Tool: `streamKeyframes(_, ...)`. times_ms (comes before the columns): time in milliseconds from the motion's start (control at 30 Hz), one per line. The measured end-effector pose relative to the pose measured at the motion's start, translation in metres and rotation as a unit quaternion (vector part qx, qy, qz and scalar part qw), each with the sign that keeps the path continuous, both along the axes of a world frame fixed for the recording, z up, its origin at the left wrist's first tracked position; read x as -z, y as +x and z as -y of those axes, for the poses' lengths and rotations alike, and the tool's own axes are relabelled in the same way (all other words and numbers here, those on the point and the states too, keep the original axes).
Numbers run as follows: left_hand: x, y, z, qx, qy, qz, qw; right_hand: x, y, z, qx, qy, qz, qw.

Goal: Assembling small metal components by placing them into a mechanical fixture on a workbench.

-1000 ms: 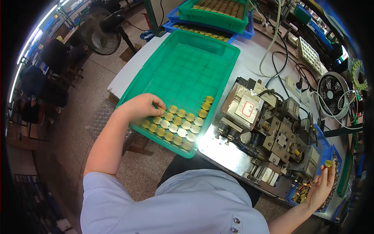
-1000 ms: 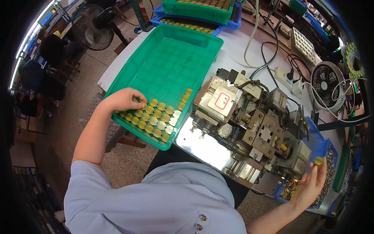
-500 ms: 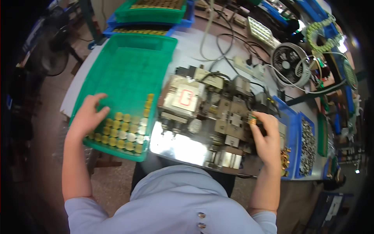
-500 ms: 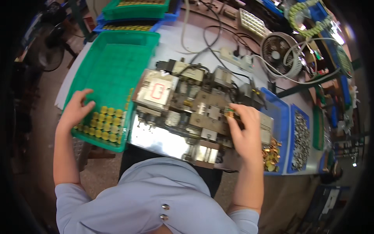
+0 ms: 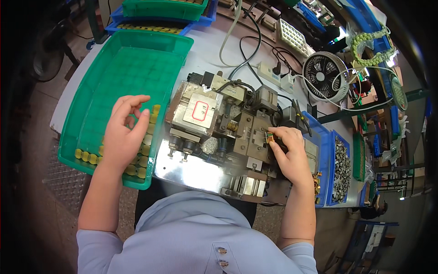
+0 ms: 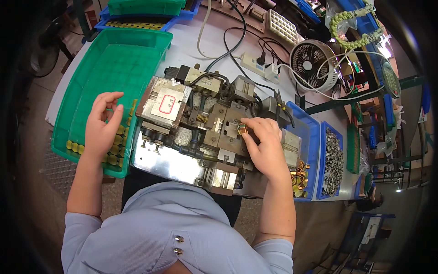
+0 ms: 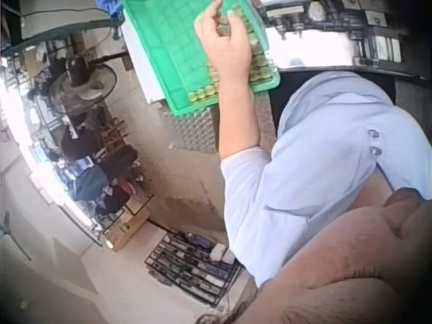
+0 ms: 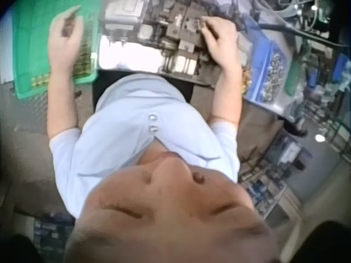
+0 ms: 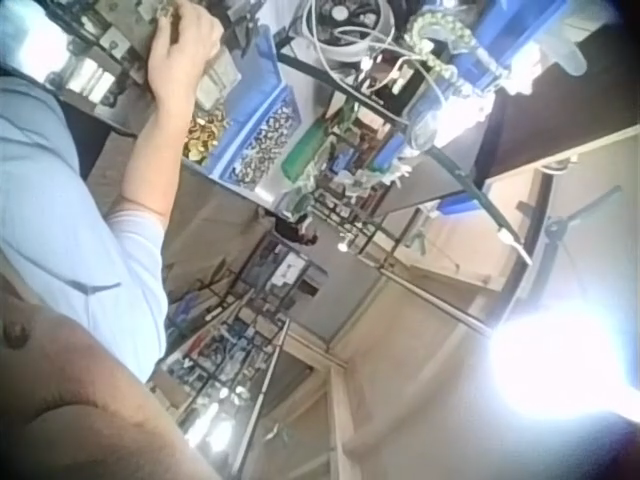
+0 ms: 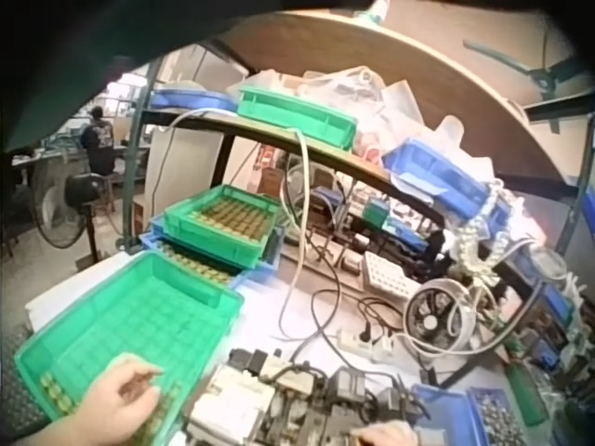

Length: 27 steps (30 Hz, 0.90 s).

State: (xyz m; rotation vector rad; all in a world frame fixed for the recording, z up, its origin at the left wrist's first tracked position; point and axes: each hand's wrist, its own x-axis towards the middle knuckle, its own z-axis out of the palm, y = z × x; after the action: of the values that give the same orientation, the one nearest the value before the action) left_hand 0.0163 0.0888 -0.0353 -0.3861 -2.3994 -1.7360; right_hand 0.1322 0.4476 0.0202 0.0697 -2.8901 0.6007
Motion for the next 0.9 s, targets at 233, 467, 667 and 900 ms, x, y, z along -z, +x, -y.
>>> streamKeyframes(233,0.003,0.001,0.001,0.012,-0.010,-0.003,1.000,-0.009,-0.004,-0.002,-0.024,0.031,0.026,0.999)
streamKeyframes(467,0.002,0.002,0.001,0.026,-0.021,-0.008,0.999,-0.011,-0.006,-0.001,-0.041,0.049,0.034,0.997)
streamKeyframes(667,0.002,0.002,0.002,0.046,-0.035,-0.010,0.998,-0.007,-0.008,0.004,-0.038,0.055,0.019,0.998)
streamKeyframes(900,0.003,0.003,0.003,0.051,-0.046,-0.012,0.998,-0.005,-0.012,0.009,-0.047,0.074,0.013,0.996)
